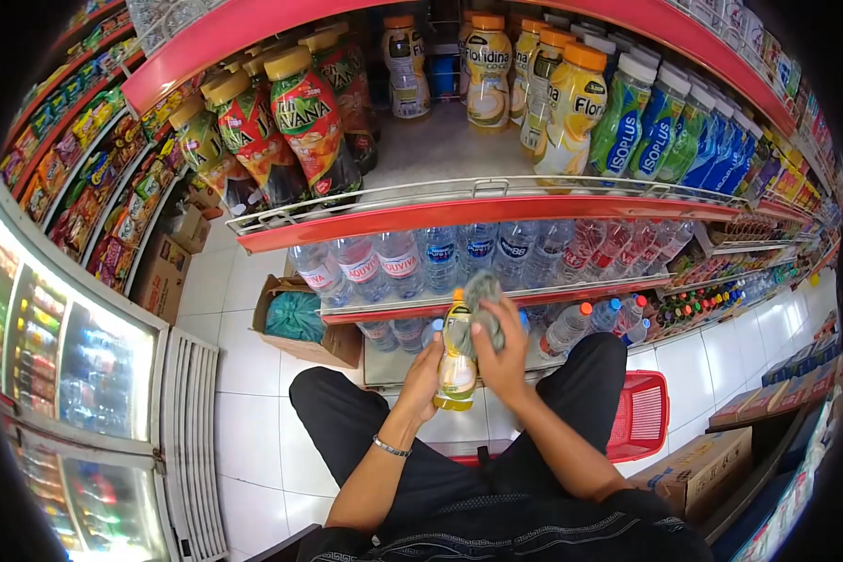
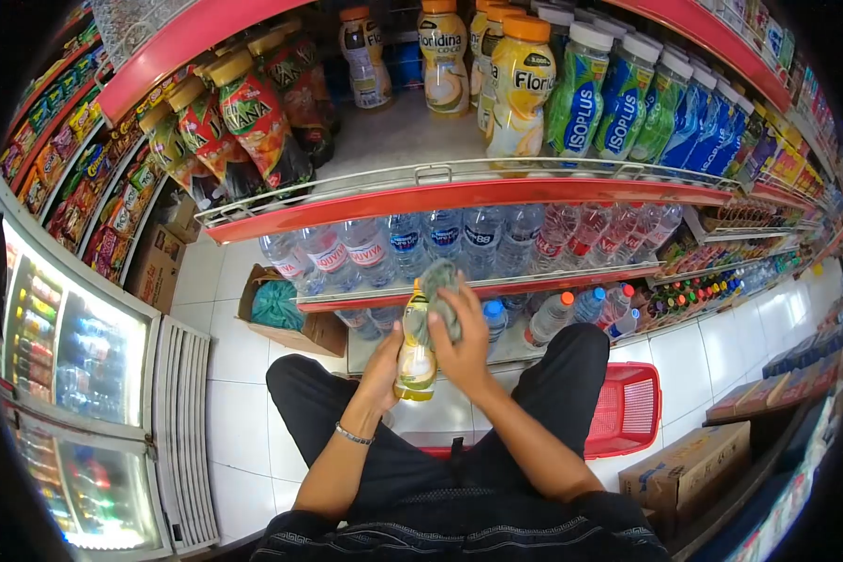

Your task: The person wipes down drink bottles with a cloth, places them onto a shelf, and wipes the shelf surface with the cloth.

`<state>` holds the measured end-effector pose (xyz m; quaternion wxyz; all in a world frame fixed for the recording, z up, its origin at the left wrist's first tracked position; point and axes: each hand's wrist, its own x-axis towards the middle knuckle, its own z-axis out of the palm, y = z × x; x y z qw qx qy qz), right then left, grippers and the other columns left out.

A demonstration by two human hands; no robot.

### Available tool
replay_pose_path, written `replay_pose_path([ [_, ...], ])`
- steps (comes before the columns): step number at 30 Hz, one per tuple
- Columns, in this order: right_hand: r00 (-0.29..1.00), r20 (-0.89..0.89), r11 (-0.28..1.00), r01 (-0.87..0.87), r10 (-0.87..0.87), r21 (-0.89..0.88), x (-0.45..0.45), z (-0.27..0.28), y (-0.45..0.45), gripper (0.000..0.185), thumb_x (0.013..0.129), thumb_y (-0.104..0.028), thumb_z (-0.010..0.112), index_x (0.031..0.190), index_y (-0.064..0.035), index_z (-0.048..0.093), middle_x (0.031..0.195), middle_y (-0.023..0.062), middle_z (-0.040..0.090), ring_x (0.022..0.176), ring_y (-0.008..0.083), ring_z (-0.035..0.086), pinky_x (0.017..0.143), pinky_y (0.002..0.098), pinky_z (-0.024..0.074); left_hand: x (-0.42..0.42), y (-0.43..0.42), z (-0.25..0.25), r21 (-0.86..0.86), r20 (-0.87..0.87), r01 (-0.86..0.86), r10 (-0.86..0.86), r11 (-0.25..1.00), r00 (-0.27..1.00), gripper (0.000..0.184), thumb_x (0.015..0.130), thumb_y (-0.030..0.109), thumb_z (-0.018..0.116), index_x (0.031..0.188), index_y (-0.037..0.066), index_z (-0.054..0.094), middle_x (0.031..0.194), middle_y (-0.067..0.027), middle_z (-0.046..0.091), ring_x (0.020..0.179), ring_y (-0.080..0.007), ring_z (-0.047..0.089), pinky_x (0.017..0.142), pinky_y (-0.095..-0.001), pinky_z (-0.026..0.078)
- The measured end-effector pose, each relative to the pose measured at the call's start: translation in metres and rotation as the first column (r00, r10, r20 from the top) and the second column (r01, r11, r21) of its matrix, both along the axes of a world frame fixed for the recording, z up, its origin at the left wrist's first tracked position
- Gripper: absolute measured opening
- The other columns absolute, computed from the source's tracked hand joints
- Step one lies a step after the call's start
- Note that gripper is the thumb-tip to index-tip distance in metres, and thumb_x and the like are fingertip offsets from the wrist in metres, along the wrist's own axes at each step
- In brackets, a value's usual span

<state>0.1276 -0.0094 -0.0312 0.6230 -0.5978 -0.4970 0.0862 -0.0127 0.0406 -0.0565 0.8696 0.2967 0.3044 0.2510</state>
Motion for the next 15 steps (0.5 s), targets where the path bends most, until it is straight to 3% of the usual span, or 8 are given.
replay_pose_path([
  [3,0.992,0.079,0.995,-0.097,0.095,0.018,-0.031,-0.018,-0.031,0.037,0.084,-0.010,0.066,0.118,0.0039,0.061,0.135,0.0275,0.048,0.136,0.0435,0.041,0.110,0.0478,0.0341,-0.001,0.003,-0.002,0.045,-0.027,-0.197,0.198,0.979,0.980,0.043,0.106,0.036,0.042,0.135,0.007,0.051,0.121,-0.0073,0.062,0.105,-0.0153,0.062,0.088,-0.0303,0.053],
  [4,0.992,0.078,0.995,-0.099,0.098,0.016,-0.039,-0.027,-0.040,0.037,0.084,-0.010,0.066,0.118,0.0039,0.061,0.135,0.0275,0.048,0.136,0.0435,0.041,0.110,0.0478,0.0341,-0.003,0.004,0.003,0.044,-0.028,-0.199,0.201,0.979,0.979,0.043,0.106,0.036,0.042,0.135,0.007,0.051,0.121,-0.0073,0.062,0.105,-0.0153,0.062,0.088,-0.0303,0.053],
  [6,0.905,0.327,0.958,-0.286,0.271,-0.004,-0.049,-0.032,-0.052,0.034,0.083,-0.012,0.068,0.115,-0.0011,0.064,0.138,0.0256,0.049,0.134,0.0421,0.044,0.108,0.0511,0.0362,-0.005,0.007,0.012,0.120,0.109,-0.213,0.200,0.970,0.974,0.047,0.105,0.038,0.044,0.140,0.007,0.048,0.125,-0.0074,0.060,0.107,-0.0152,0.061,0.089,-0.0294,0.052],
  [7,0.906,0.328,0.960,-0.281,0.267,-0.004,-0.048,-0.029,-0.051,0.034,0.083,-0.012,0.068,0.115,-0.0011,0.064,0.138,0.0256,0.049,0.134,0.0421,0.044,0.108,0.0511,0.0362,-0.006,0.012,0.003,0.092,0.113,-0.169,0.158,0.981,0.981,0.050,0.104,0.038,0.047,0.142,0.006,0.046,0.126,-0.0081,0.059,0.107,-0.0150,0.061,0.090,-0.0293,0.051],
  [9,0.804,0.494,0.933,-0.356,0.331,-0.047,-0.041,-0.019,-0.044,0.031,0.079,-0.014,0.071,0.108,-0.0050,0.067,0.129,0.0199,0.057,0.133,0.0390,0.048,0.108,0.0529,0.0367,-0.005,0.009,0.002,0.070,0.107,-0.144,0.136,0.987,0.985,0.050,0.104,0.039,0.047,0.141,0.006,0.047,0.124,-0.0076,0.060,0.107,-0.0149,0.061,0.090,-0.0292,0.051],
  [12,0.805,0.552,0.960,-0.279,0.216,0.031,-0.016,-0.009,-0.018,0.026,0.076,-0.013,0.073,0.100,-0.0065,0.068,0.122,0.0179,0.062,0.129,0.0377,0.052,0.108,0.0525,0.0372,-0.005,0.006,-0.002,0.028,0.124,-0.097,0.093,0.995,0.988,0.049,0.103,0.042,0.047,0.136,0.006,0.050,0.119,-0.0059,0.062,0.105,-0.0143,0.062,0.087,-0.0287,0.052],
  [14,0.811,0.564,0.973,-0.223,0.156,0.051,0.001,-0.001,0.002,0.024,0.076,-0.013,0.072,0.099,-0.0059,0.068,0.121,0.0191,0.063,0.128,0.0382,0.053,0.108,0.0531,0.0373,-0.003,0.001,0.000,0.083,-0.097,-0.082,0.090,0.993,0.991,0.048,0.103,0.043,0.047,0.133,0.006,0.052,0.117,-0.0048,0.063,0.103,-0.0132,0.062,0.086,-0.0280,0.052],
  [15,0.882,0.467,0.988,-0.124,0.069,0.088,0.011,0.000,0.014,0.024,0.077,-0.011,0.071,0.100,-0.0038,0.068,0.122,0.0200,0.063,0.126,0.0384,0.054,0.107,0.0517,0.0375,0.000,0.000,0.002,0.037,-0.065,-0.039,0.041,0.999,0.997,0.047,0.103,0.042,0.046,0.132,0.005,0.052,0.117,-0.0046,0.062,0.103,-0.0126,0.062,0.088,-0.0278,0.050],
])
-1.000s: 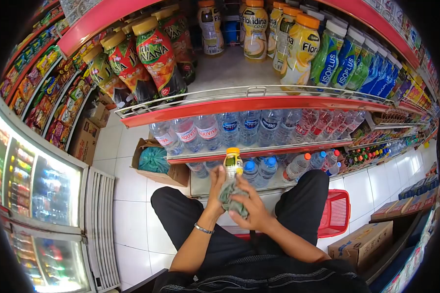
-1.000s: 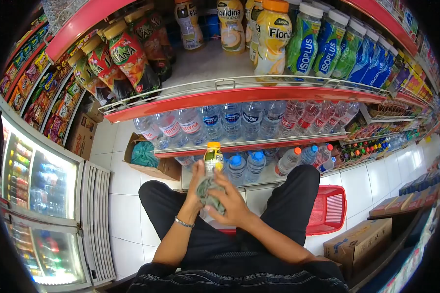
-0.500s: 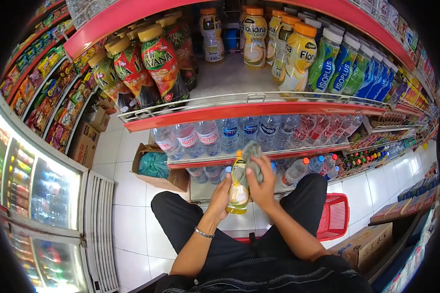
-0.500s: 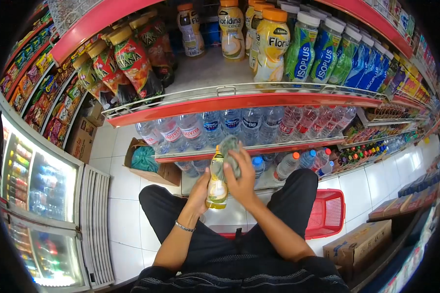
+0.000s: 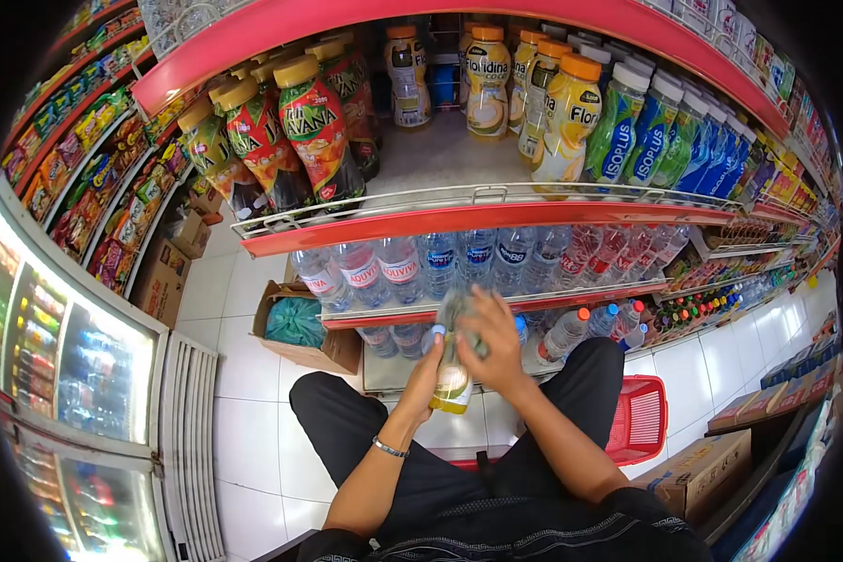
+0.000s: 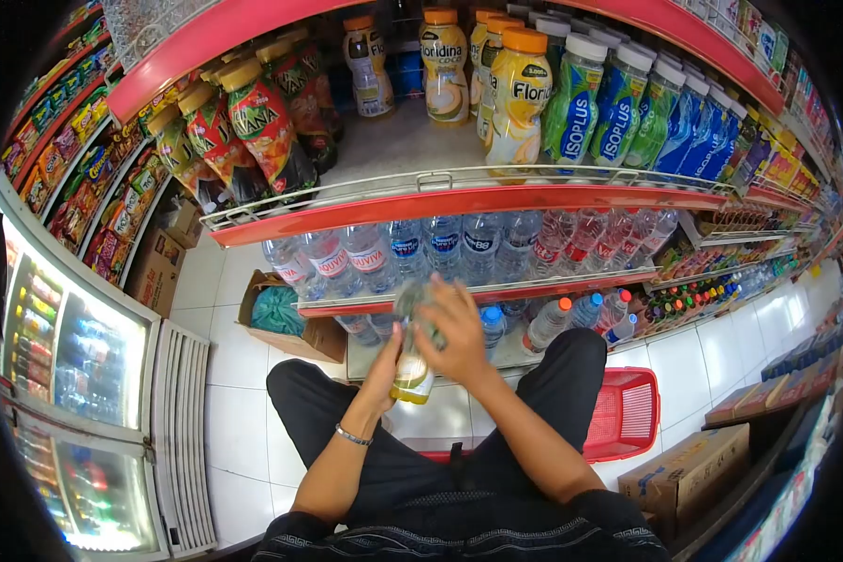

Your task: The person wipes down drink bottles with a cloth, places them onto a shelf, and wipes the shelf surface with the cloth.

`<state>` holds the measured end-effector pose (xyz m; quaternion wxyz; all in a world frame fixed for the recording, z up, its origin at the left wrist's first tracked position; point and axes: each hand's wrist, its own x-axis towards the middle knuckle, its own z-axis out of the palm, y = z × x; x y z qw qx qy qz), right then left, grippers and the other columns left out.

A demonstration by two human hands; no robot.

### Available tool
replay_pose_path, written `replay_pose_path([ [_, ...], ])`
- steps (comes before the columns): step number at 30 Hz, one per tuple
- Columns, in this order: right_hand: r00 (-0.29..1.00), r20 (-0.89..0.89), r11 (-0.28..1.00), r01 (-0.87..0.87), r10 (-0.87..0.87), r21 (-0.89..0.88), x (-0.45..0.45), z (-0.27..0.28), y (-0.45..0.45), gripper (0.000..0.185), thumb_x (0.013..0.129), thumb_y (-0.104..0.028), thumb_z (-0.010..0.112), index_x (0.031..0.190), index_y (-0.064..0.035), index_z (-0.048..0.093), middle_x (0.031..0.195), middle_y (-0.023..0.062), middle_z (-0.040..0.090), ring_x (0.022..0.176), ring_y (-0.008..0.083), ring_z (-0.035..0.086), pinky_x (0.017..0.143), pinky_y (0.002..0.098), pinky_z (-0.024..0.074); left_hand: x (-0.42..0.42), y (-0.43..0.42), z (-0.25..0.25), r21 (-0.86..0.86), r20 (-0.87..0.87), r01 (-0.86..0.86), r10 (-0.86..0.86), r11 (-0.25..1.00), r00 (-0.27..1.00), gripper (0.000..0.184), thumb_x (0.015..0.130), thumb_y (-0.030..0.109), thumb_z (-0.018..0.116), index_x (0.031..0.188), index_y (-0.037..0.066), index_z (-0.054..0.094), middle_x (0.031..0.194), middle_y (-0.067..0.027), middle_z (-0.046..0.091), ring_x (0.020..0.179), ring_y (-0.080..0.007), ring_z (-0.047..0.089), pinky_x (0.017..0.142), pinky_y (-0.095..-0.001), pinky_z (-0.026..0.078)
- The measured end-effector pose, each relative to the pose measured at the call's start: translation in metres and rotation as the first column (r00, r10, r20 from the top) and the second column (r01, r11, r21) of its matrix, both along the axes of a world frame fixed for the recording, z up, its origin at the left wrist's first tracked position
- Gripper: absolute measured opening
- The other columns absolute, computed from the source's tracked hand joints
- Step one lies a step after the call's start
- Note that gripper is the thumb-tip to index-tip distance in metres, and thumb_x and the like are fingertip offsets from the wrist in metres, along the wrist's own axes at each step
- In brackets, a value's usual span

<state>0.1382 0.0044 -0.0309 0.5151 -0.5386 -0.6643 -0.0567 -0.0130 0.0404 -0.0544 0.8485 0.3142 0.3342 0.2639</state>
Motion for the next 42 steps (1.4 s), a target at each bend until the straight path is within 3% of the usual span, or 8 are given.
replay_pose_path([
  [4,0.859,-0.503,0.993,0.045,-0.093,-0.106,0.006,0.009,0.012,0.026,0.083,-0.010,0.066,0.106,0.0017,0.066,0.124,0.0239,0.062,0.122,0.0374,0.057,0.105,0.0442,0.0399,0.004,-0.008,0.007,0.059,0.008,0.058,-0.058,0.997,0.998,0.046,0.103,0.037,0.049,0.138,0.007,0.048,0.122,-0.0042,0.060,0.108,-0.0123,0.060,0.090,-0.0276,0.049],
  [16,0.977,-0.004,0.977,-0.214,0.214,-0.012,-0.039,-0.016,-0.047,0.031,0.076,-0.009,0.072,0.107,-0.0038,0.068,0.126,0.0222,0.057,0.130,0.0426,0.049,0.108,0.0551,0.0366,-0.008,0.011,-0.015,-0.134,0.176,-0.050,0.073,0.990,0.982,0.051,0.100,0.049,0.048,0.126,0.005,0.057,0.106,-0.0086,0.068,0.092,-0.0192,0.067,0.081,-0.0325,0.056],
  [20,0.978,-0.204,0.999,-0.032,0.037,0.027,-0.006,-0.002,-0.006,0.021,0.081,-0.007,0.068,0.102,-0.0033,0.068,0.113,0.0179,0.065,0.123,0.0368,0.056,0.109,0.0554,0.0345,-0.004,0.009,-0.009,-0.009,0.035,0.020,-0.020,1.000,0.999,0.050,0.102,0.048,0.046,0.128,0.007,0.054,0.108,-0.0069,0.066,0.091,-0.0159,0.067,0.076,-0.0308,0.056],
  [24,0.814,-0.577,0.991,-0.013,-0.067,-0.133,0.026,0.018,0.021,0.019,0.090,-0.012,0.065,0.102,0.0025,0.067,0.100,0.0118,0.068,0.093,0.0168,0.062,0.085,0.0286,0.0468,-0.010,0.007,0.006,0.041,-0.028,0.240,-0.239,0.970,0.971,0.050,0.102,0.047,0.045,0.127,0.003,0.053,0.105,-0.0097,0.066,0.087,-0.0162,0.068,0.071,-0.0302,0.057],
  [28,0.464,-0.886,0.862,-0.454,0.013,-0.225,0.045,0.027,0.016,0.024,0.089,-0.019,0.068,0.096,0.0033,0.069,0.090,0.0058,0.070,0.089,0.0109,0.061,0.081,0.0272,0.0474,-0.010,-0.001,0.004,-0.125,0.245,0.356,-0.318,0.926,0.916,0.057,0.101,0.051,0.043,0.123,-0.001,0.054,0.096,-0.0164,0.067,0.078,-0.0232,0.068,0.071,-0.0344,0.057],
  [32,0.677,-0.721,0.860,-0.450,0.152,-0.241,0.038,0.030,0.007,0.021,0.083,-0.018,0.075,0.089,0.0021,0.071,0.080,0.0057,0.071,0.073,0.0084,0.062,0.067,0.0252,0.0488,-0.009,-0.003,0.011,-0.299,0.439,0.435,-0.283,0.849,0.853,0.061,0.102,0.053,0.039,0.122,-0.003,0.054,0.097,-0.0181,0.065,0.081,-0.0277,0.067,0.072,-0.0389,0.057],
  [38,0.923,-0.294,0.968,0.228,-0.248,-0.102,0.027,0.034,0.000,0.019,0.080,-0.012,0.076,0.071,0.0025,0.068,0.063,0.0142,0.065,0.051,0.0168,0.062,0.049,0.0304,0.0433,0.001,-0.015,0.014,-0.200,0.417,0.362,-0.255,0.910,0.872,0.061,0.101,0.054,0.040,0.121,-0.001,0.055,0.095,-0.0163,0.065,0.080,-0.0252,0.067,0.070,-0.0366,0.057],
  [42,0.850,-0.495,0.984,0.161,-0.178,-0.078,0.006,0.013,-0.008,0.017,0.084,-0.011,0.071,0.092,0.0033,0.070,0.091,0.0181,0.070,0.091,0.0283,0.068,0.083,0.0349,0.0503,0.006,-0.017,0.013,-0.028,0.151,0.168,-0.163,0.985,0.975,0.052,0.103,0.047,0.042,0.125,0.002,0.053,0.101,-0.0121,0.065,0.082,-0.0182,0.067,0.072,-0.0325,0.056],
])
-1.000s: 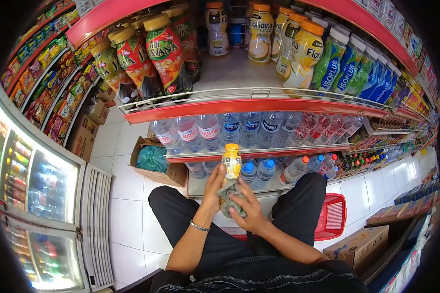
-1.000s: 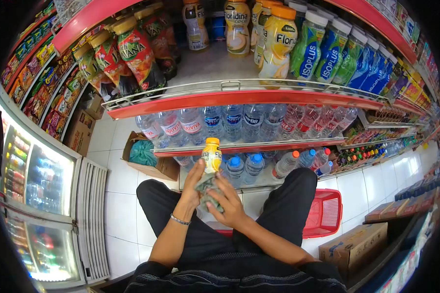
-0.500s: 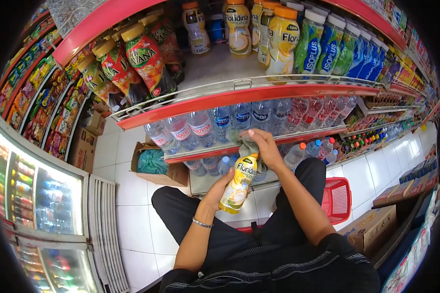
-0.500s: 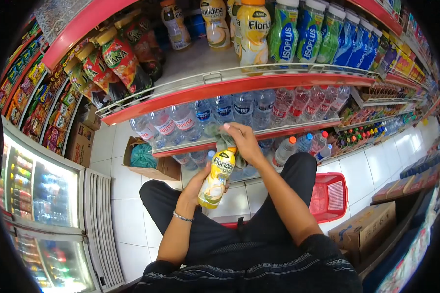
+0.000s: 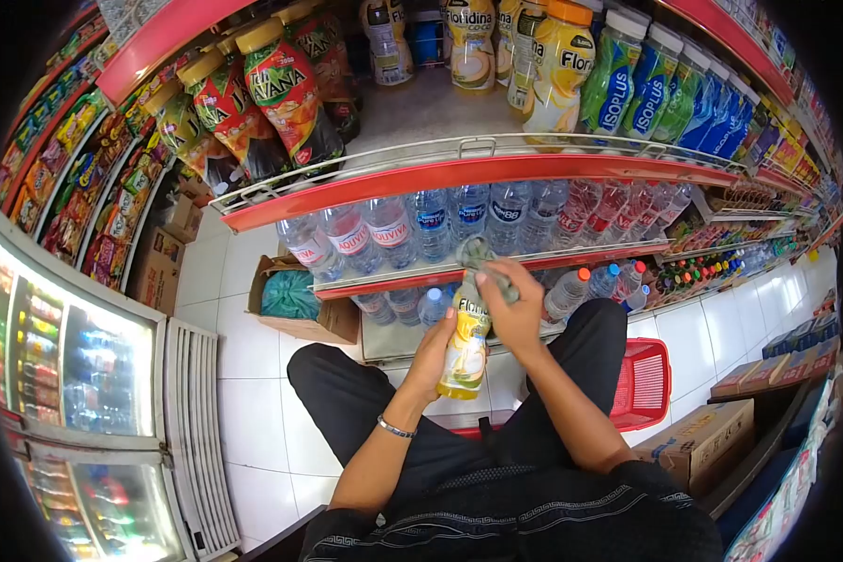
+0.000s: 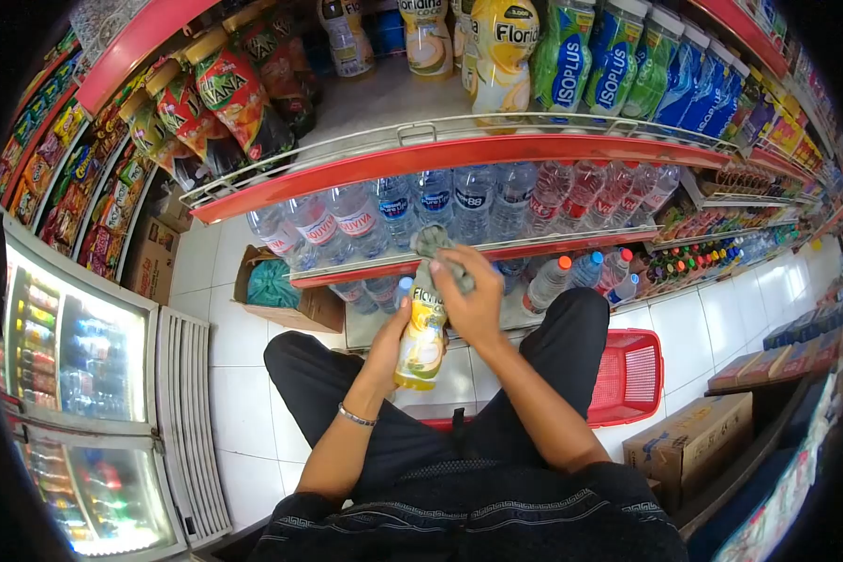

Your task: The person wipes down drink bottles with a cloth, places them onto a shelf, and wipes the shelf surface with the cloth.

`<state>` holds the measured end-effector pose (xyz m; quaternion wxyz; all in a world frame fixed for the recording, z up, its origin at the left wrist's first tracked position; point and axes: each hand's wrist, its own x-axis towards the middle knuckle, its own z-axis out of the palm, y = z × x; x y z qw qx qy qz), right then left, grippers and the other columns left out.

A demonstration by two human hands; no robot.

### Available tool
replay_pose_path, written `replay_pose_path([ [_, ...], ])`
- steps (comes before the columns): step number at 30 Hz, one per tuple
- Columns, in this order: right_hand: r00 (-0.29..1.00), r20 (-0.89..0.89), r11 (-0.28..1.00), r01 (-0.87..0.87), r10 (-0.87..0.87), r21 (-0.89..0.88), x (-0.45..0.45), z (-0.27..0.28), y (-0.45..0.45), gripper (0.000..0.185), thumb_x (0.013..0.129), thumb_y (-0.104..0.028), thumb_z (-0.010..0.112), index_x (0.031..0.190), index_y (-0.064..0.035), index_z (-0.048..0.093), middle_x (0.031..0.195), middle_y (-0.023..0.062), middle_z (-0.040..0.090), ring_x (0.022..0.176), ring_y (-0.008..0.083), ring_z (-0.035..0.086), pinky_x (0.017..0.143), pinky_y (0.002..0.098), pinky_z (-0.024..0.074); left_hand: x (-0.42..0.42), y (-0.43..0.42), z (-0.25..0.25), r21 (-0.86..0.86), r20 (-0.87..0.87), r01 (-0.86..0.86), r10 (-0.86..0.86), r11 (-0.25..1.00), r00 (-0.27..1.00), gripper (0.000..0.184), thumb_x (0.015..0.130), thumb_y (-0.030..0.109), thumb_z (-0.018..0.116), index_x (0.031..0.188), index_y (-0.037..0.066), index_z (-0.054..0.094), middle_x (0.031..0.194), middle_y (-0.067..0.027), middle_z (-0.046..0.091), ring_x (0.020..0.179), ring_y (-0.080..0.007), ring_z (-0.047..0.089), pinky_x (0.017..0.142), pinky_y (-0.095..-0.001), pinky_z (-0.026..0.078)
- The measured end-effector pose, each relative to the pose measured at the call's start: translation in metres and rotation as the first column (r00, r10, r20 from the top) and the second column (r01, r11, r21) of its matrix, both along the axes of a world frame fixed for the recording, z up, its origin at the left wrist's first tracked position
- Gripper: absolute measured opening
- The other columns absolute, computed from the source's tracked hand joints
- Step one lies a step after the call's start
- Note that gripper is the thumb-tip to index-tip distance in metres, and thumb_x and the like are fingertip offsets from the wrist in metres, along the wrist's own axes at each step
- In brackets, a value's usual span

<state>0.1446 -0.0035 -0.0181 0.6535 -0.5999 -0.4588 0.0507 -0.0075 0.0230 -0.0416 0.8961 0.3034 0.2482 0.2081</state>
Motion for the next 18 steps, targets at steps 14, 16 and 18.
replay_pose_path([
  [14,-0.158,-0.978,0.853,-0.483,0.135,0.196,-0.066,-0.064,-0.037,0.038,0.099,-0.033,0.055,0.123,-0.0041,0.059,0.114,0.0062,0.066,0.102,0.0198,0.064,0.091,0.0321,0.0489,0.005,-0.002,-0.018,0.628,0.126,-0.645,0.762,0.434,0.636,0.068,0.096,0.014,0.061,0.147,0.002,0.018,0.130,-0.0127,0.045,0.112,-0.0181,0.051,0.095,-0.0322,0.043],
  [16,-0.146,-0.979,0.853,-0.484,0.141,0.195,-0.058,-0.064,-0.032,0.039,0.098,-0.035,0.057,0.122,-0.0048,0.059,0.113,0.0063,0.066,0.102,0.0197,0.064,0.091,0.0329,0.0495,0.008,-0.006,-0.028,0.785,0.317,-0.575,0.648,0.230,0.693,0.072,0.094,0.012,0.062,0.148,0.002,0.014,0.134,-0.0135,0.040,0.115,-0.0208,0.048,0.097,-0.0350,0.042],
  [18,-0.123,-0.984,0.856,-0.486,0.130,0.174,-0.048,-0.065,-0.027,0.041,0.097,-0.039,0.059,0.121,-0.0062,0.060,0.112,0.0064,0.067,0.102,0.0195,0.064,0.091,0.0345,0.0507,0.006,-0.008,-0.049,0.891,0.230,-0.394,0.525,0.224,0.820,0.067,0.088,0.013,0.067,0.142,-0.001,0.029,0.136,-0.0187,0.039,0.118,-0.0306,0.047,0.103,-0.0400,0.036],
])
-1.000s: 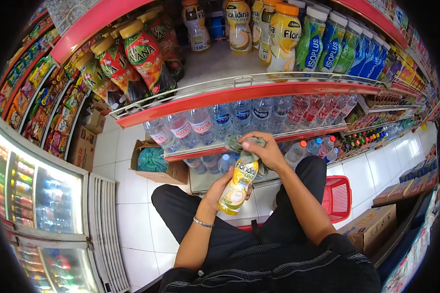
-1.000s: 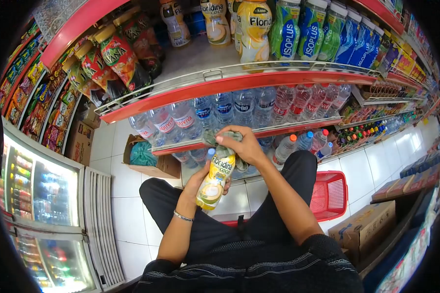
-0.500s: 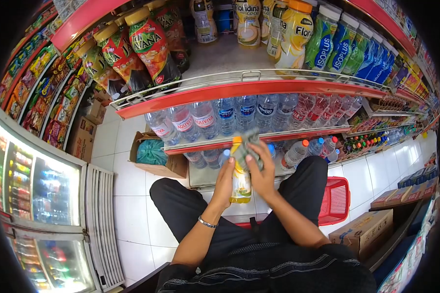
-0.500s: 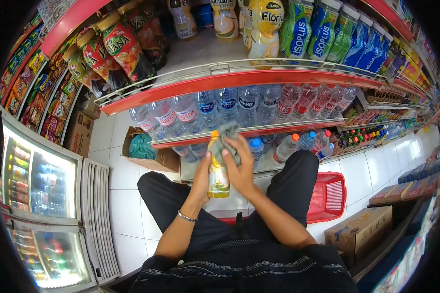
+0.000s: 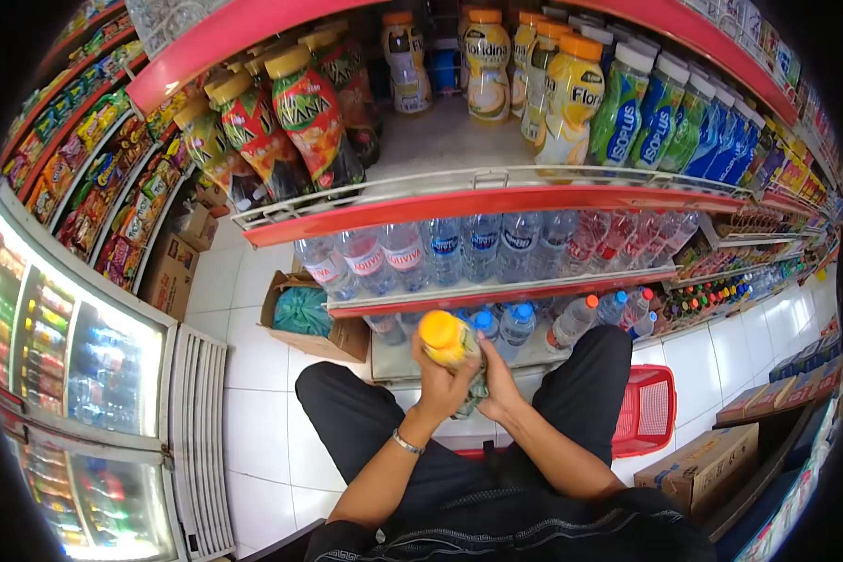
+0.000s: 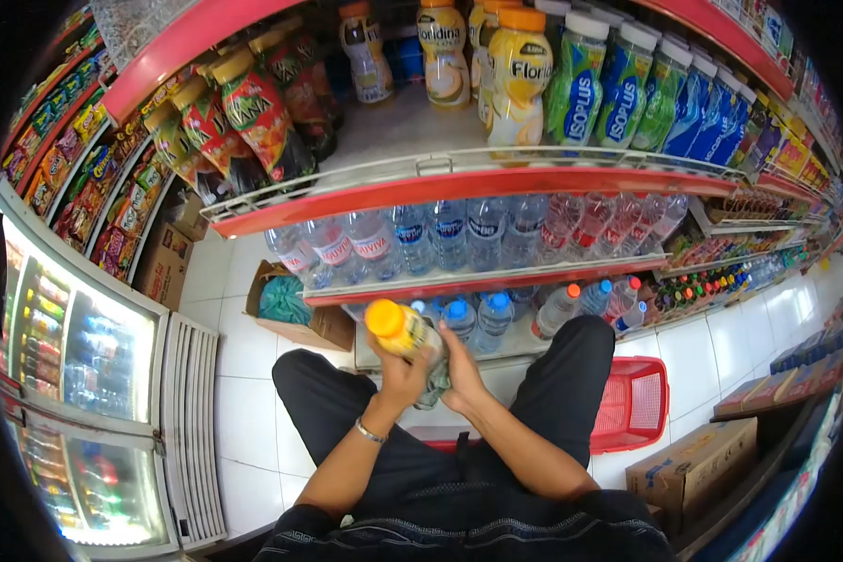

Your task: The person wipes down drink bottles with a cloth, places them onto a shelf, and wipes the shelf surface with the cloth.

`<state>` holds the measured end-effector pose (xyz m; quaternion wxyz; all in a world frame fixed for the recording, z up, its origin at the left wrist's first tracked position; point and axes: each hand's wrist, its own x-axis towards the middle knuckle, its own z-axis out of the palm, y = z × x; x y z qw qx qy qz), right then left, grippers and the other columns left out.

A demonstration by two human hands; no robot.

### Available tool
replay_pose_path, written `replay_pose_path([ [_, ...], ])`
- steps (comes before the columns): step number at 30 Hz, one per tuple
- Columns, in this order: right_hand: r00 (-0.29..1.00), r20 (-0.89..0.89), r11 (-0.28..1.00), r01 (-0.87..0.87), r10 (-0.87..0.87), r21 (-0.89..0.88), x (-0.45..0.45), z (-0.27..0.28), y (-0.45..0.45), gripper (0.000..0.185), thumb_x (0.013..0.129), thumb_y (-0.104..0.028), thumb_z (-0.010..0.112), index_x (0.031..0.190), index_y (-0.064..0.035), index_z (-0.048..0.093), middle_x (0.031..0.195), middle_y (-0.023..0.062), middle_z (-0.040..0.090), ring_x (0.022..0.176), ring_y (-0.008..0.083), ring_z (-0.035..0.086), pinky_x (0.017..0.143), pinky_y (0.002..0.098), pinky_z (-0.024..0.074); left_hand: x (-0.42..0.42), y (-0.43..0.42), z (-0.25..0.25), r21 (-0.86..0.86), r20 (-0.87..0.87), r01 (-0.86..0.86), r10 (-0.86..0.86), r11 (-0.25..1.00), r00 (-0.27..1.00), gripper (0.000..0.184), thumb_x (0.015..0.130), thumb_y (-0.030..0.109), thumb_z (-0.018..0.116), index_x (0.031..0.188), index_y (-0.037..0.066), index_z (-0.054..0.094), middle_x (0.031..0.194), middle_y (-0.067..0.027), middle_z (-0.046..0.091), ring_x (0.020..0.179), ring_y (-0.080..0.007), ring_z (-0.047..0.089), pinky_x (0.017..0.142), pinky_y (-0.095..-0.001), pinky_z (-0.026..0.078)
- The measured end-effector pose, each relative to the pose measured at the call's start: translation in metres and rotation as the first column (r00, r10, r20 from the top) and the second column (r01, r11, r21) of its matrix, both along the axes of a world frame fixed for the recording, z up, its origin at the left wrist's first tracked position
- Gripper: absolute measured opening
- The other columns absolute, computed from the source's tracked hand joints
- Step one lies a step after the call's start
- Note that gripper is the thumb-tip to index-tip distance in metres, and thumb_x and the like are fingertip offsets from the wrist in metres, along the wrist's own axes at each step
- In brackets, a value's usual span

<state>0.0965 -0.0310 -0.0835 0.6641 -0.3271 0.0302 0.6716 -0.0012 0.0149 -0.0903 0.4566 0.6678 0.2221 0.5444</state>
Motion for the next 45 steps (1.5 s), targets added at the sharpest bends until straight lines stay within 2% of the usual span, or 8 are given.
replay_pose_path([
  [2,0.994,0.087,0.997,0.067,-0.065,-0.024,0.009,0.001,-0.005,0.041,0.095,-0.041,0.061,0.119,-0.0077,0.061,0.111,0.0068,0.067,0.101,0.0194,0.065,0.087,0.0341,0.0519,-0.012,0.012,0.010,0.476,-0.538,0.154,0.148,0.866,0.830,0.064,0.078,0.017,0.073,0.132,0.000,0.044,0.133,-0.0213,0.044,0.120,-0.0398,0.044,0.105,-0.0461,0.031],
  [4,0.986,0.110,0.992,0.120,-0.123,0.033,0.022,-0.017,-0.008,0.034,0.097,-0.038,0.058,0.118,-0.0111,0.061,0.114,0.0065,0.066,0.104,0.0191,0.064,0.089,0.0358,0.0525,0.000,0.002,0.032,0.253,-0.420,0.243,-0.120,0.937,0.900,0.068,0.074,0.015,0.076,0.133,0.005,0.044,0.133,-0.0182,0.047,0.120,-0.0393,0.045,0.103,-0.0486,0.032],
  [11,0.991,-0.037,0.977,0.136,-0.132,0.166,0.027,-0.061,-0.023,0.027,0.100,-0.025,0.054,0.123,-0.0124,0.055,0.118,0.0063,0.062,0.111,0.0228,0.062,0.096,0.0402,0.0516,0.010,-0.026,0.092,0.480,-0.542,0.178,0.131,0.859,0.830,0.077,0.065,0.011,0.079,0.134,0.002,0.047,0.124,-0.0181,0.054,0.114,-0.0372,0.052,0.096,-0.0455,0.041],
  [17,0.826,0.525,0.978,0.178,-0.207,0.106,0.032,0.014,-0.013,0.020,0.095,-0.017,0.063,0.104,0.0013,0.064,0.093,0.0059,0.068,0.083,0.0130,0.064,0.075,0.0258,0.0507,-0.003,-0.008,0.155,0.534,-0.290,0.010,0.172,0.845,0.942,0.075,0.070,0.005,0.078,0.137,0.000,0.044,0.126,-0.0188,0.059,0.117,-0.0371,0.055,0.101,-0.0432,0.042],
  [27,0.680,0.721,0.991,0.107,-0.135,0.085,0.045,-0.009,-0.006,0.022,0.091,-0.020,0.068,0.092,0.0021,0.068,0.083,0.0035,0.066,0.076,0.0092,0.058,0.068,0.0256,0.0460,0.017,0.082,0.309,0.649,-0.025,-0.214,0.301,0.730,0.953,0.064,0.076,-0.004,0.074,0.134,-0.002,0.048,0.123,-0.0180,0.062,0.114,-0.0272,0.062,0.097,-0.0354,0.049],
  [30,0.611,0.781,0.992,0.067,-0.129,0.111,0.044,-0.028,0.000,0.024,0.089,-0.021,0.069,0.091,0.0026,0.068,0.081,0.0032,0.066,0.074,0.0097,0.057,0.067,0.0268,0.0454,0.033,0.100,0.321,0.482,-0.142,-0.111,0.202,0.869,0.969,0.063,0.079,0.000,0.073,0.133,-0.003,0.041,0.122,-0.0194,0.061,0.112,-0.0273,0.063,0.095,-0.0350,0.050],
  [41,0.545,0.833,0.995,0.019,-0.096,0.102,0.045,-0.031,0.000,0.031,0.087,-0.025,0.070,0.091,0.0058,0.066,0.076,0.0069,0.065,0.073,0.0109,0.055,0.067,0.0298,0.0452,0.062,0.179,0.290,0.468,-0.274,-0.123,0.276,0.875,0.921,0.065,0.079,0.000,0.074,0.131,-0.006,0.035,0.120,-0.0227,0.059,0.110,-0.0286,0.064,0.087,-0.0359,0.055],
  [45,0.530,0.842,0.994,0.004,-0.098,0.113,0.044,-0.024,-0.003,0.032,0.087,-0.026,0.070,0.092,0.0060,0.066,0.076,0.0082,0.066,0.072,0.0122,0.055,0.068,0.0311,0.0456,0.063,0.196,0.291,0.508,-0.318,-0.156,0.353,0.847,0.880,0.074,0.075,0.008,0.078,0.135,-0.003,0.035,0.115,-0.0295,0.057,0.111,-0.0409,0.059,0.090,-0.0436,0.049],
])
